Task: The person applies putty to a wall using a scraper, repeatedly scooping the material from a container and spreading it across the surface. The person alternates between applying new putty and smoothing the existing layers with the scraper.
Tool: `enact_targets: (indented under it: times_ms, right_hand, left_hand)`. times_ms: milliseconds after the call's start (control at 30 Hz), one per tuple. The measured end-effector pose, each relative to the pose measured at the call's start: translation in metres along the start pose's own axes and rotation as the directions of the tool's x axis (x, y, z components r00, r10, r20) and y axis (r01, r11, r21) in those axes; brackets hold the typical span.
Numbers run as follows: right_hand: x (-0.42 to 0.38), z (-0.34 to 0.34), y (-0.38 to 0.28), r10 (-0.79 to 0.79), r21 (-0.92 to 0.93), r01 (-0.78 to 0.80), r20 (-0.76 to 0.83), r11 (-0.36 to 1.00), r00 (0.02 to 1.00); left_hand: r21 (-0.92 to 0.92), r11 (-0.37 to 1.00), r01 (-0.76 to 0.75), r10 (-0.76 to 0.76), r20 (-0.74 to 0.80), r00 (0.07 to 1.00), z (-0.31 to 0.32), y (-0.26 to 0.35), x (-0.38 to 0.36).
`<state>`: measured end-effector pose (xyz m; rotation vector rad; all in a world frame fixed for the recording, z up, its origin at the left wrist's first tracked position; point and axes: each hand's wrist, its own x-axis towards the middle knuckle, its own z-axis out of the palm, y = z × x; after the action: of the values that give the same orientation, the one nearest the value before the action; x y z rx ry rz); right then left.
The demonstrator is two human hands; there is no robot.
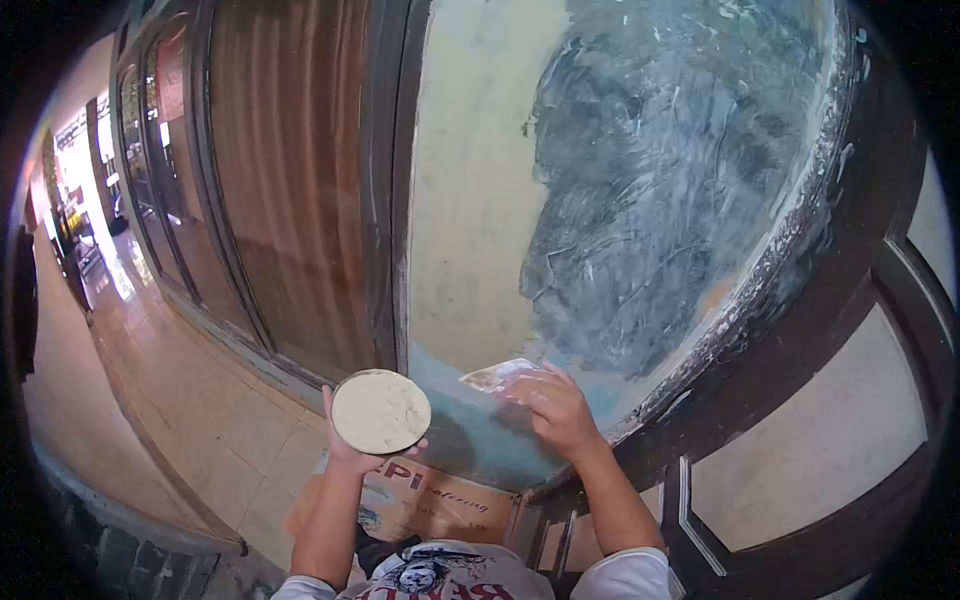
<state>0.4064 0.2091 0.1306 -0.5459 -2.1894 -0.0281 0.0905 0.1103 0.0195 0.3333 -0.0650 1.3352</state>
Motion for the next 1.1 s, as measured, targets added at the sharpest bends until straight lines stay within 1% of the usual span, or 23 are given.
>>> enact_targets:
  times_ms: [33,67,100,167,200,233,300,333,367,433,467,600,633,700,800,900,967,1033,1100]
  right_hand:
    - [0.01,-0.011,-0.019,-0.086,-0.085,0.096,0.12,0.992,0.989]
    - [0.017,-0.018,-0.032,-0.155,-0.157,0.197,0.245,0.968,0.957]
    - [0.019,-0.021,-0.039,-0.144,-0.163,0.186,0.24,0.969,0.96]
    - [0.021,-0.023,-0.049,-0.177,-0.139,0.216,0.248,0.966,0.952]
    - [0.021,-0.024,-0.052,-0.184,-0.066,0.203,0.223,0.977,0.957]
    - [0.022,-0.027,-0.054,-0.183,-0.073,0.203,0.219,0.976,0.958]
    - [0.023,-0.031,-0.057,-0.218,-0.065,0.242,0.262,0.968,0.94]
    - [0.023,-0.032,-0.058,-0.229,-0.058,0.253,0.274,0.966,0.934]
    - [0.021,-0.031,-0.056,-0.229,-0.058,0.253,0.271,0.966,0.935]
    - [0.016,-0.029,-0.051,-0.239,-0.092,0.283,0.329,0.955,0.913]
    - [0.014,-0.027,-0.052,-0.224,-0.081,0.264,0.332,0.961,0.916]
    - [0.014,-0.025,-0.055,-0.241,-0.053,0.269,0.303,0.962,0.922]
    - [0.015,-0.025,-0.057,-0.241,-0.049,0.268,0.306,0.962,0.921]
    - [0.015,-0.025,-0.058,-0.241,-0.043,0.267,0.309,0.963,0.92]
    - [0.01,-0.022,-0.058,-0.23,-0.025,0.249,0.302,0.968,0.925]
    - [0.006,-0.018,-0.056,-0.227,-0.021,0.242,0.271,0.97,0.935]
    - [0.002,-0.017,-0.054,-0.2,-0.031,0.22,0.309,0.975,0.93]
    - [-0.001,-0.016,-0.051,-0.197,-0.029,0.216,0.308,0.976,0.931]
    - [-0.003,-0.016,-0.05,-0.193,-0.026,0.211,0.307,0.977,0.932]
  left_hand:
    - [-0.006,1.0,0.024,-0.024,0.03,0.999,0.005,-0.002,0.006]
    - [-0.012,0.999,0.051,-0.05,0.058,0.997,0.011,-0.004,0.012]
    - [-0.01,0.998,0.064,-0.063,0.057,0.996,0.02,-0.007,0.017]
    - [0.032,0.998,0.062,-0.063,0.032,0.998,0.035,-0.01,0.025]
    - [0.051,0.996,0.07,-0.074,0.087,0.993,0.037,-0.01,0.029]
    - [0.054,0.996,0.074,-0.079,0.093,0.993,0.04,-0.011,0.033]
    - [0.09,0.994,0.06,-0.067,0.07,0.995,0.047,-0.012,0.036]
    - [0.104,0.992,0.073,-0.083,0.102,0.991,0.046,-0.011,0.038]
    - [0.106,0.992,0.073,-0.084,0.102,0.991,0.047,-0.011,0.038]
    - [0.092,0.992,0.088,-0.096,0.093,0.991,0.052,-0.011,0.039]
    - [0.222,0.973,0.06,-0.064,0.012,0.998,0.057,-0.012,0.038]
    - [0.253,0.966,0.055,-0.059,0.01,0.998,0.055,-0.013,0.038]
    - [0.253,0.966,0.055,-0.06,0.009,0.998,0.053,-0.013,0.039]
    - [0.111,0.992,0.056,-0.063,0.063,0.996,0.046,-0.013,0.04]
    - [0.15,0.988,0.046,-0.049,0.02,0.999,0.042,-0.015,0.04]
    - [0.121,0.99,0.066,-0.068,0.012,0.998,0.039,-0.015,0.04]
    - [0.112,0.991,0.07,-0.073,0.026,0.997,0.035,-0.016,0.04]
    - [0.101,0.992,0.076,-0.08,0.039,0.996,0.033,-0.017,0.041]
    - [0.158,0.985,0.071,-0.076,0.03,0.997,0.031,-0.018,0.042]
